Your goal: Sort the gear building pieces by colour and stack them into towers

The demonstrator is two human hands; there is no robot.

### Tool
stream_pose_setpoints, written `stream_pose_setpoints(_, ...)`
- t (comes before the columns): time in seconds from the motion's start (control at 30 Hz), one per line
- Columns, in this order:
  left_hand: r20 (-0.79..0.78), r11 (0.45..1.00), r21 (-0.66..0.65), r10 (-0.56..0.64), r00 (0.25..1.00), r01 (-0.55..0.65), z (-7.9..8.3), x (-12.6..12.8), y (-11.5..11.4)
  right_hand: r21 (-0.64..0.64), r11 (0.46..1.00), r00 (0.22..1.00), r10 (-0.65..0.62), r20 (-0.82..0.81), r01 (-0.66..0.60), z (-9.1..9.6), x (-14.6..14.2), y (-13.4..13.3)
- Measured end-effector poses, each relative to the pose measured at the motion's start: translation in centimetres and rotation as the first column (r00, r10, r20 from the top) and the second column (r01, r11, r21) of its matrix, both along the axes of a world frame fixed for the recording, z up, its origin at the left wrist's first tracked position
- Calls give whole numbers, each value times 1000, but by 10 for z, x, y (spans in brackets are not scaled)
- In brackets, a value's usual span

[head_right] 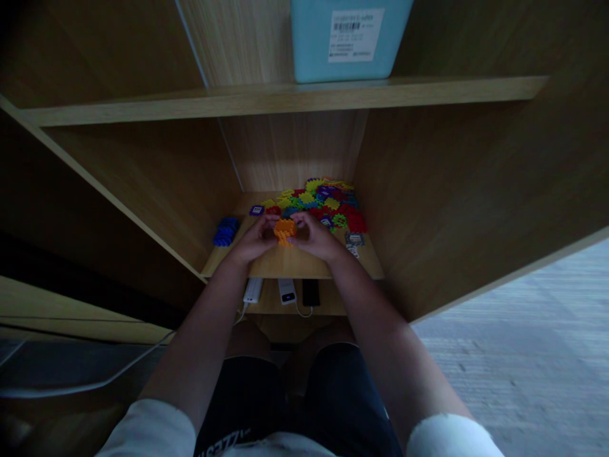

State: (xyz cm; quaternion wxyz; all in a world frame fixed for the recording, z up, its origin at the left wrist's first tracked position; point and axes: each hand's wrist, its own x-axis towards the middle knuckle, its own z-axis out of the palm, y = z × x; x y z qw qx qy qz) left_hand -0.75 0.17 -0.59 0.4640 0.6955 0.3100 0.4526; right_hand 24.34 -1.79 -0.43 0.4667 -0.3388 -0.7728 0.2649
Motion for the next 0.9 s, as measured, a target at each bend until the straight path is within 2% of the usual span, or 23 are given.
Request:
stream_pose_setpoints(0.47,-3,1000,23,9,1000,-9,2,0,-1,-18,1000,1000,2,-17,-2,0,-1,-1)
stream_pose_setpoints(0.7,93,999,-24,51,994,-49,0,0,4,-17,998,994,-58,-92,57,-2,1,4)
stream_pose_setpoints(0.9,105,996,-18,88,991,-87,-5,2,9,31,996,996,-76,-48,78,-6,2,8)
